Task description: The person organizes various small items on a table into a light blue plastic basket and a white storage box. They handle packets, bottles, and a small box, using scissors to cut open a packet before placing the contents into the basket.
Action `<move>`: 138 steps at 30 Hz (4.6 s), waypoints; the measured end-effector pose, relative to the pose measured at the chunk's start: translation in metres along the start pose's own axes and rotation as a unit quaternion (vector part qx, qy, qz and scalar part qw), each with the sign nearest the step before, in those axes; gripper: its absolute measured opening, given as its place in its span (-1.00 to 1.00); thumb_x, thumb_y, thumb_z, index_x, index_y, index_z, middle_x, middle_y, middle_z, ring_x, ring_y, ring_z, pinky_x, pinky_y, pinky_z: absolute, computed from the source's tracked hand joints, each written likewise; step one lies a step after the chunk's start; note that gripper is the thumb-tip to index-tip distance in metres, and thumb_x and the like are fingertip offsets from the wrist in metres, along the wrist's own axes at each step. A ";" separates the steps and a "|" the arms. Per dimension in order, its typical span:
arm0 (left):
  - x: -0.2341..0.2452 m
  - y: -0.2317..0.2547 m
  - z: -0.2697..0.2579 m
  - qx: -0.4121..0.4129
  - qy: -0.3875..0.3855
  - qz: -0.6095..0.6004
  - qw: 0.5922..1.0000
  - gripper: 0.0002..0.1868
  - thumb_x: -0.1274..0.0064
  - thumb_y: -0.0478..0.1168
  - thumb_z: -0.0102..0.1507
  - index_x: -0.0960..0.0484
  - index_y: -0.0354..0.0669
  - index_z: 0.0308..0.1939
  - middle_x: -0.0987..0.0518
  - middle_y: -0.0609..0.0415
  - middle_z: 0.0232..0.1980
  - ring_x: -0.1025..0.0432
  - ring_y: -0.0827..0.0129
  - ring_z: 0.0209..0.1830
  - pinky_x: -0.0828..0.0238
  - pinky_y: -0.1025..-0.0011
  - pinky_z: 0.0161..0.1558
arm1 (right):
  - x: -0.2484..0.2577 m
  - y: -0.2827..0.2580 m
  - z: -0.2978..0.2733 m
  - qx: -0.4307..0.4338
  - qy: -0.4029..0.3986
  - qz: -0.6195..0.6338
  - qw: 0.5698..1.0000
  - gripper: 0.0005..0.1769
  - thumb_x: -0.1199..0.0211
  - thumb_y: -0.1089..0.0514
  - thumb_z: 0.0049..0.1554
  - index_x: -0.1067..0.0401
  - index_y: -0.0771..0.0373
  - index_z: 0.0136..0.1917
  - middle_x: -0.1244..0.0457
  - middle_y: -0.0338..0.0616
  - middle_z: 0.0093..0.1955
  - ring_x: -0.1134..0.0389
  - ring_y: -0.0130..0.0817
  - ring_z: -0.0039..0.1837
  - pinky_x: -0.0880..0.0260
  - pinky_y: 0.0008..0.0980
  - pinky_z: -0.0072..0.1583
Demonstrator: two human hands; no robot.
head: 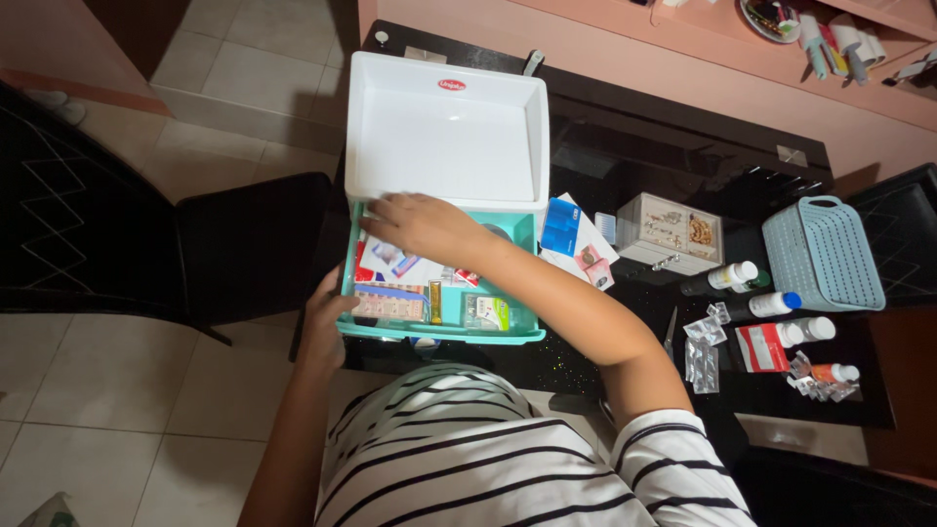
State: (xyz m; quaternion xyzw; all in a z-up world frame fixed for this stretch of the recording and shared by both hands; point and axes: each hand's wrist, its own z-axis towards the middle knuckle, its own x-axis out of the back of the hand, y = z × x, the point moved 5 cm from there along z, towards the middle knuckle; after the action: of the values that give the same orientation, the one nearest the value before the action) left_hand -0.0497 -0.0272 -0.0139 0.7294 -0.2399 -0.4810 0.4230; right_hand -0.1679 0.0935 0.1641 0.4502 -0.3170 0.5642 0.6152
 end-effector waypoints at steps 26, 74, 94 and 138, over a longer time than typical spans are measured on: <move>0.001 0.001 -0.002 0.000 -0.002 0.024 1.000 -0.21 0.08 -0.35 0.07 -0.34 -0.36 0.45 -0.57 -0.14 0.17 -0.49 0.25 0.11 -0.41 0.30 0.17 | -0.035 0.009 -0.039 -0.163 -0.180 0.134 0.961 -0.09 -0.49 -0.17 -0.13 -0.35 0.37 0.35 -0.17 0.25 0.39 -0.23 0.15 0.35 -0.30 -0.06 0.30; 0.005 -0.005 0.003 -0.033 -0.026 0.043 0.998 -0.02 0.03 -0.20 -0.01 -0.20 -0.34 0.54 -0.43 -0.26 0.39 -0.38 0.06 0.32 -0.27 0.22 0.31 | -0.125 0.087 -0.271 -0.475 0.309 0.509 0.648 -0.13 -0.23 -0.22 0.19 -0.02 0.23 0.57 -0.02 0.04 0.55 -0.01 -0.08 0.59 0.05 -0.11 0.54; 0.012 -0.020 0.052 -0.028 -0.100 0.009 0.995 0.01 0.00 -0.20 0.08 -0.03 -0.26 0.62 -0.41 -0.24 0.39 -0.41 0.05 0.28 -0.43 0.17 0.20 | -0.189 0.139 -0.293 -0.462 0.363 0.513 0.626 -0.64 -0.28 0.30 0.30 -0.40 0.35 0.36 -0.26 -0.12 0.27 -0.27 -0.39 0.32 -0.28 -0.41 0.35; -0.028 0.045 0.009 -0.235 -0.012 0.316 0.919 -0.11 -0.17 -0.02 0.25 -0.14 -0.29 0.55 -0.18 -0.39 0.54 -0.15 -0.18 0.51 -0.16 -0.03 0.39 | 0.026 0.017 -0.147 -0.386 -0.030 0.046 0.921 -0.62 -0.31 0.43 -0.17 -0.37 0.25 -0.06 -0.26 -0.07 0.01 -0.28 -0.05 0.27 0.05 0.20 0.51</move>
State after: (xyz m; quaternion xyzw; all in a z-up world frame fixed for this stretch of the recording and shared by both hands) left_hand -0.0668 -0.0332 0.0368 0.4897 -0.3434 -0.3732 0.7092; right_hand -0.1978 0.2376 0.1323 0.1794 -0.5487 0.4119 0.7050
